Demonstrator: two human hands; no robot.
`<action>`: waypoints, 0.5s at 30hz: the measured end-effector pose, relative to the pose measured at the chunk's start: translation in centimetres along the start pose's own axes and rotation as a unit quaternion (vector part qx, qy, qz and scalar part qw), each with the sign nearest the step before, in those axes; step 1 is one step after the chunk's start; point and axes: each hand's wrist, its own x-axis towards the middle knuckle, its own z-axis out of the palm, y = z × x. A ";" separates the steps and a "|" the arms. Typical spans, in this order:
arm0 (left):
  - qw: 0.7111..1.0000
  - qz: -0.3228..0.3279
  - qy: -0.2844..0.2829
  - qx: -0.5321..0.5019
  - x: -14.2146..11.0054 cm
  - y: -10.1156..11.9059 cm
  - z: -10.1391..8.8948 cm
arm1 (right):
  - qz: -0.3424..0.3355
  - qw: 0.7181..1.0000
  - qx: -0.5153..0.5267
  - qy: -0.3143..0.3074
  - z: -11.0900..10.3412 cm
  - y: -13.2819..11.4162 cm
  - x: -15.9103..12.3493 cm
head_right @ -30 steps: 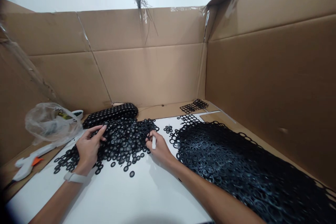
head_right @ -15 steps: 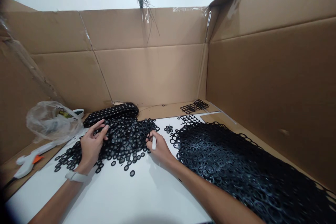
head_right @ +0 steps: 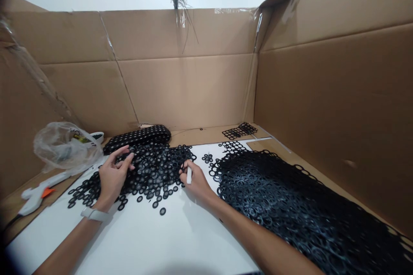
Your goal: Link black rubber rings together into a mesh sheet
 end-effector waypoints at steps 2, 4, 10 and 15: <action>1.000 0.013 0.008 0.021 0.3 -0.1 -0.4 | 0.004 1.000 0.005 0.002 0.0 0.0 0.0; 0.998 0.030 0.021 0.051 0.9 -0.4 -1.1 | 0.008 1.000 0.009 0.006 0.1 0.0 0.0; 0.979 0.076 0.057 0.181 3.3 -2.2 -4.9 | 0.003 1.000 0.003 0.002 0.0 -0.1 -0.1; 0.953 0.048 0.065 0.293 4.7 -5.0 -8.6 | -0.006 1.000 -0.008 0.001 0.1 0.0 -0.1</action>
